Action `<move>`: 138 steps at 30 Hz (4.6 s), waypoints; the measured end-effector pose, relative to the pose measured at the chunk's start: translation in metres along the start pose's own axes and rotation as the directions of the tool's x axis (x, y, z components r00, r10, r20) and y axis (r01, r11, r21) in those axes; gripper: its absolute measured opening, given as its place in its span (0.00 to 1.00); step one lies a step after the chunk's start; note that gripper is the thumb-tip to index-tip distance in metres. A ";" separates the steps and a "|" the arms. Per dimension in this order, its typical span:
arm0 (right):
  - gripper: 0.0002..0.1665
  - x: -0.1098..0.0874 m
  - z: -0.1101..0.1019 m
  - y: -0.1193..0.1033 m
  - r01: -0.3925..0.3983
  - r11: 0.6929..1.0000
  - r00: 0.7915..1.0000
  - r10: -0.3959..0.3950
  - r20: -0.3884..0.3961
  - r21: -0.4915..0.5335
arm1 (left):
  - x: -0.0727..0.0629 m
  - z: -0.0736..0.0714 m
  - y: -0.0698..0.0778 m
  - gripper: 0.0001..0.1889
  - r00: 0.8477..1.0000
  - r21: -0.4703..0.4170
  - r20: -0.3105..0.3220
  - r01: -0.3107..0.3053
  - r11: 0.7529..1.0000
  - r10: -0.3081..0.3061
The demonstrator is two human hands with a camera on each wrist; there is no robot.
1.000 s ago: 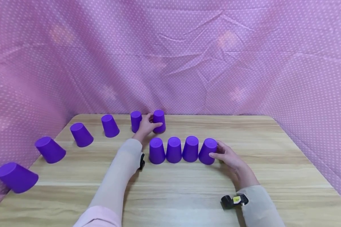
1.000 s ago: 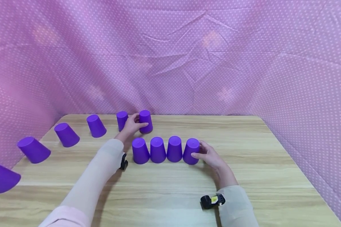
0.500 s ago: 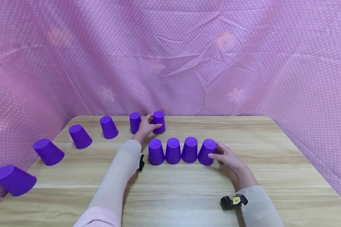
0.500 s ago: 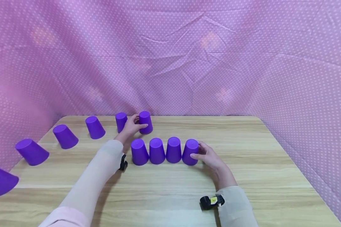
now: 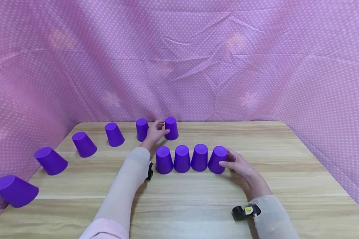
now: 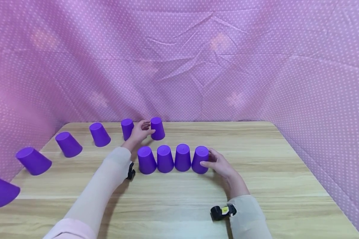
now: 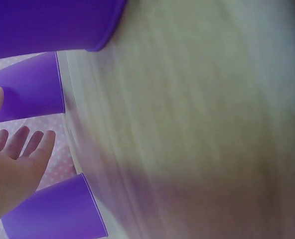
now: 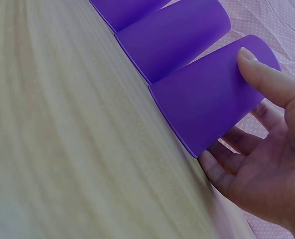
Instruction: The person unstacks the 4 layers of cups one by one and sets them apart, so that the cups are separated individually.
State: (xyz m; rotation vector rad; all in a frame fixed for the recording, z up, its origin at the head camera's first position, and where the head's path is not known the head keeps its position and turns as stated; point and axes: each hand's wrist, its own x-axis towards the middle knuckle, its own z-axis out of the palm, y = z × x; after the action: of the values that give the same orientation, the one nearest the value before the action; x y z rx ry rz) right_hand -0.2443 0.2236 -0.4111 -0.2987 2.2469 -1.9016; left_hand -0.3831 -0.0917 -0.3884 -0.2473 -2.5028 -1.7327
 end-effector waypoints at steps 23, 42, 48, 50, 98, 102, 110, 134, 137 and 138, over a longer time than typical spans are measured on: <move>0.41 0.000 0.000 0.001 -0.016 1.000 1.000 0.016 -0.005 -0.006 | -0.026 -0.023 0.010 0.25 0.998 -0.138 0.050 -0.020 0.990 0.027; 0.39 -0.001 0.002 -0.001 -0.006 1.000 1.000 0.006 -0.006 -0.009 | -0.086 -0.037 0.014 0.23 0.966 -0.157 0.256 0.000 0.988 0.041; 0.39 0.001 0.004 -0.002 -0.005 1.000 1.000 0.005 -0.003 -0.009 | -0.100 -0.043 0.013 0.25 0.951 -0.155 0.301 -0.019 0.988 0.065; 0.40 0.001 0.004 -0.002 -0.011 1.000 1.000 0.011 -0.007 -0.012 | -0.105 -0.045 0.017 0.27 0.946 -0.122 0.316 -0.031 0.992 0.069; 0.38 0.002 0.005 -0.002 0.032 0.999 0.999 -0.032 0.016 0.027 | -0.140 -0.086 0.010 0.27 0.970 -0.054 0.223 -0.092 0.994 0.102; 0.38 0.003 0.004 -0.001 0.045 0.999 0.999 -0.046 0.027 0.020 | -0.145 -0.101 0.007 0.27 0.979 -0.034 0.180 -0.095 0.995 0.100; 0.37 0.003 0.004 -0.001 0.048 0.999 0.999 -0.048 0.014 -0.008 | -0.163 -0.127 0.001 0.29 0.992 0.061 0.119 -0.036 0.997 0.029; 0.39 0.002 0.004 -0.003 0.026 0.999 1.000 -0.026 0.002 -0.022 | -0.200 -0.221 -0.054 0.40 0.949 0.254 -0.287 0.210 0.944 -0.134; 0.38 0.002 0.004 -0.002 0.030 0.999 1.000 -0.030 0.005 -0.018 | -0.195 -0.239 -0.086 0.45 0.923 0.256 -0.353 0.253 0.933 -0.153; 0.38 0.003 0.005 -0.002 0.031 0.999 1.000 -0.031 0.005 -0.017 | -0.193 -0.244 -0.094 0.45 0.919 0.261 -0.364 0.256 0.931 -0.150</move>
State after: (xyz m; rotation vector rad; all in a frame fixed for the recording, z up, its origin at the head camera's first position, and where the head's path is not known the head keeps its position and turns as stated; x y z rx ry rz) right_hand -0.2454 0.2182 -0.4096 -0.3423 2.2694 -1.8950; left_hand -0.2152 -0.3688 -0.4205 0.3228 -2.5490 -1.2780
